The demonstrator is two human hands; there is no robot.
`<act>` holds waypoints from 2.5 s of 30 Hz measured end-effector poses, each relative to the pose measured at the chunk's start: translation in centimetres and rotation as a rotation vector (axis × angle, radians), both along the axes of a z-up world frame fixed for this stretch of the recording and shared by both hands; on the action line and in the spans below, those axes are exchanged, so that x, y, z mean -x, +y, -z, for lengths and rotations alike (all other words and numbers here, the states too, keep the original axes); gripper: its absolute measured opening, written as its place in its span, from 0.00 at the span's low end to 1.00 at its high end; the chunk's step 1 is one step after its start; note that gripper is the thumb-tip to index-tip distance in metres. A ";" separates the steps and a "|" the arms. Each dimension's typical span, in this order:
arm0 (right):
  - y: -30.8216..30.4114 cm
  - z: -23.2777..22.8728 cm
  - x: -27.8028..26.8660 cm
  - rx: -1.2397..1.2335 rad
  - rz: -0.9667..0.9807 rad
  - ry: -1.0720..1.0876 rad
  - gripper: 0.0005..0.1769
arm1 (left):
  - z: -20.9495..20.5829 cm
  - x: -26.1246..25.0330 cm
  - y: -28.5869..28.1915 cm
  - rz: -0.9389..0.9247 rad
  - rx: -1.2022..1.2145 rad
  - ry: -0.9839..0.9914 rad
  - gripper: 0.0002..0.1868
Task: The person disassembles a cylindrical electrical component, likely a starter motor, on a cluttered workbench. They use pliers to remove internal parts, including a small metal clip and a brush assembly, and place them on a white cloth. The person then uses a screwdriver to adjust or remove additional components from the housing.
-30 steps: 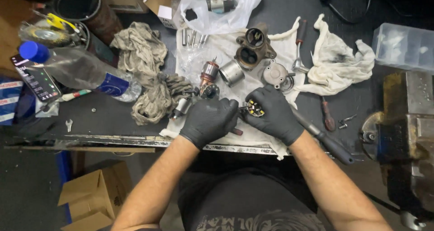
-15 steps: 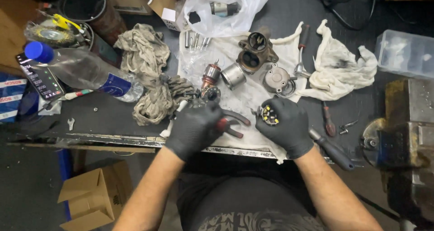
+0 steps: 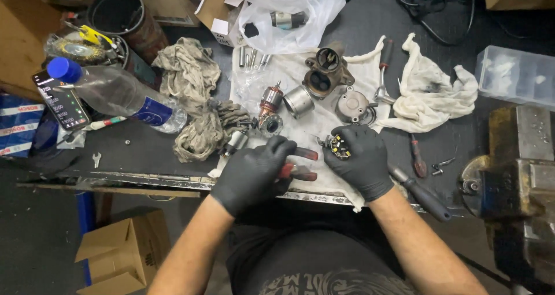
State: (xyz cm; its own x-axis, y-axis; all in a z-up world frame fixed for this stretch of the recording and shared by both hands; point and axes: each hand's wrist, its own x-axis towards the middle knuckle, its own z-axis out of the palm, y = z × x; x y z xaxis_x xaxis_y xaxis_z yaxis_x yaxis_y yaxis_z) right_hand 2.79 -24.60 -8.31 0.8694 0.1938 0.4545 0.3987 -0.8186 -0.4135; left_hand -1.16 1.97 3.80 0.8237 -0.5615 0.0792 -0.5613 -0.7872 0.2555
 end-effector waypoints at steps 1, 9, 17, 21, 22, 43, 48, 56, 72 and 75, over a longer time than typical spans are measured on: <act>0.2 -0.6 0.0 -0.003 -0.002 0.000 0.24 | -2.1 0.2 -0.3 -0.002 -0.003 0.000 0.35; 1.6 -5.3 0.4 -0.081 -0.224 0.019 0.27 | -0.6 -3.7 1.5 -0.306 -0.012 -0.295 0.31; 4.6 -9.1 -1.4 -0.116 -0.253 0.152 0.31 | -2.0 -10.1 3.7 -0.394 -0.013 -0.134 0.23; 6.7 -10.7 -3.1 -0.149 -0.149 0.256 0.41 | 4.9 -15.7 7.1 -0.493 -0.092 0.040 0.22; 7.6 -11.7 -3.2 -0.147 -0.163 0.225 0.41 | 5.0 -16.3 7.4 -0.507 -0.086 0.009 0.22; 2.2 -4.8 -0.6 0.109 -0.426 0.208 0.33 | 1.7 1.2 -1.4 -0.205 0.167 0.189 0.16; 2.5 -5.5 0.0 0.345 -0.415 0.203 0.33 | 3.9 2.1 -2.2 -0.262 -0.026 0.015 0.10; 1.8 -4.0 -0.7 0.312 -0.473 0.123 0.34 | 5.4 2.4 -2.5 -0.249 -0.113 -0.122 0.15; 1.3 -3.8 -1.3 0.011 -0.515 0.235 0.29 | 3.8 1.4 -2.4 -0.171 -0.097 -0.033 0.13; 1.3 -4.0 -1.5 -0.110 -0.487 0.245 0.28 | 3.8 0.3 -2.1 -0.123 -0.149 -0.149 0.09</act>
